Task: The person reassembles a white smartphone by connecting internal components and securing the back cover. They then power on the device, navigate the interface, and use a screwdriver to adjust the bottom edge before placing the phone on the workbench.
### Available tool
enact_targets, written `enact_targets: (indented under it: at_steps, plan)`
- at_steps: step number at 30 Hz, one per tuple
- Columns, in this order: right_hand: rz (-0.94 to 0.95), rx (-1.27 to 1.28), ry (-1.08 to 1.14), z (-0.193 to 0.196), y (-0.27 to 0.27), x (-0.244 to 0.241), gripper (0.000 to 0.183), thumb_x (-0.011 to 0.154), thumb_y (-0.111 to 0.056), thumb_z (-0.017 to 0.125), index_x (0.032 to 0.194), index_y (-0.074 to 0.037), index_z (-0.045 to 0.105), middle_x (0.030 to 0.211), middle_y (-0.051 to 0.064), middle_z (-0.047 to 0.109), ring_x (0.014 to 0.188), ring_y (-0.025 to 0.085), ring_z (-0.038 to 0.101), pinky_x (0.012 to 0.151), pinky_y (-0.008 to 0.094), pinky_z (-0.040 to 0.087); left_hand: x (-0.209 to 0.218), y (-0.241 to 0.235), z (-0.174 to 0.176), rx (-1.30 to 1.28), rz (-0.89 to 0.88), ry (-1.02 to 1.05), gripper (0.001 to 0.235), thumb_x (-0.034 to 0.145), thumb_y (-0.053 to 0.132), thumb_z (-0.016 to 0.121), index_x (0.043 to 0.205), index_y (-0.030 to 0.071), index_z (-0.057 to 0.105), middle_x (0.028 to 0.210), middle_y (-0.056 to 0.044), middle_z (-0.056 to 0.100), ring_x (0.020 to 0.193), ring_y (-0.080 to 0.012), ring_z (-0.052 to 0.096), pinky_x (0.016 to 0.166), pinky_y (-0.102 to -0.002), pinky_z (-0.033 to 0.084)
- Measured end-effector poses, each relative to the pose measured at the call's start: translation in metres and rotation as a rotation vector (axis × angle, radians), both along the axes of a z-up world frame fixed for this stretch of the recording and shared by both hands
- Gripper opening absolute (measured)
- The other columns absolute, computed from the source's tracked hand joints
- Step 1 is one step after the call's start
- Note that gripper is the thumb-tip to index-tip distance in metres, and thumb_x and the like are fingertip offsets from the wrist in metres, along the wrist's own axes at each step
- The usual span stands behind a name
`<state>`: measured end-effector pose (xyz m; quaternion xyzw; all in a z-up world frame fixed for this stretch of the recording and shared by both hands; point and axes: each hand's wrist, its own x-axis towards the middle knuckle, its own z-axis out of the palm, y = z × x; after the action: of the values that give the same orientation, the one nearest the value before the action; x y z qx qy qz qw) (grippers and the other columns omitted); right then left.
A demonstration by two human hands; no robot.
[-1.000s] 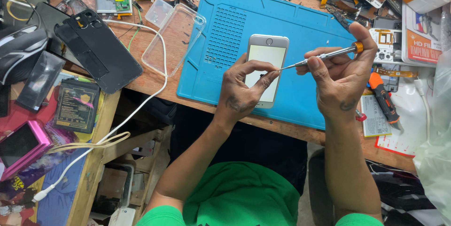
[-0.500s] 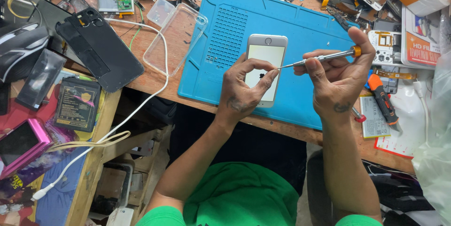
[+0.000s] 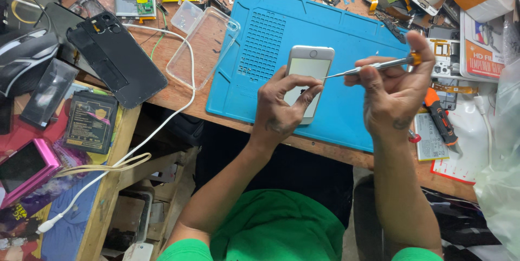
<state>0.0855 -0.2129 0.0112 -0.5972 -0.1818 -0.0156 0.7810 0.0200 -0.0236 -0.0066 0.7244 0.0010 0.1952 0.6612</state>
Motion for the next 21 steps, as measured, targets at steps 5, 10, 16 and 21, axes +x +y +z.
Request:
enact_targets:
  at_steps: [5, 10, 16, 21]
  plan:
    - [-0.132, -0.262, -0.308, 0.03, -0.027, -0.008, 0.072, 0.115, -0.004, 0.077, 0.158, -0.01, 0.019, 0.103, 0.023, 0.07, 0.082, 0.024, 0.072, 0.076, 0.034, 0.063, -0.013, -0.007, -0.001, 0.12, 0.008, -0.17, 0.024, 0.093, 0.006, 0.077, 0.113, 0.019, 0.075, 0.108, -0.006, 0.07, 0.099, -0.0202, 0.074, 0.081, -0.029, 0.065]
    - [-0.153, -0.54, -0.591, 0.066, -0.049, -0.01, 0.082, 0.109, 0.002, 0.074, 0.163, -0.008, 0.013, 0.109, 0.025, 0.069, 0.083, 0.024, 0.073, 0.073, 0.028, 0.062, -0.02, -0.005, -0.002, 0.3, 0.074, -0.377, 0.028, 0.095, 0.004, 0.075, 0.115, 0.023, 0.075, 0.107, -0.005, 0.072, 0.091, -0.0172, 0.069, 0.077, -0.033, 0.058]
    - [-0.066, -0.647, -0.7, 0.092, -0.05, -0.021, 0.09, 0.098, 0.011, 0.072, 0.162, -0.008, 0.011, 0.151, 0.022, 0.041, 0.095, 0.029, 0.076, 0.079, 0.03, 0.062, -0.019, -0.006, -0.007, 0.376, 0.04, -0.48, 0.026, 0.098, 0.007, 0.073, 0.119, 0.024, 0.074, 0.107, -0.002, 0.073, 0.088, -0.0135, 0.07, 0.075, -0.033, 0.053]
    - [0.007, -0.645, -0.682, 0.103, -0.044, -0.027, 0.093, 0.096, 0.013, 0.073, 0.163, -0.008, 0.012, 0.162, 0.006, 0.029, 0.101, 0.031, 0.078, 0.083, 0.031, 0.063, -0.019, -0.006, -0.009, 0.406, 0.029, -0.492, 0.025, 0.099, 0.007, 0.073, 0.118, 0.024, 0.075, 0.106, 0.0, 0.073, 0.086, -0.0126, 0.069, 0.073, -0.033, 0.052]
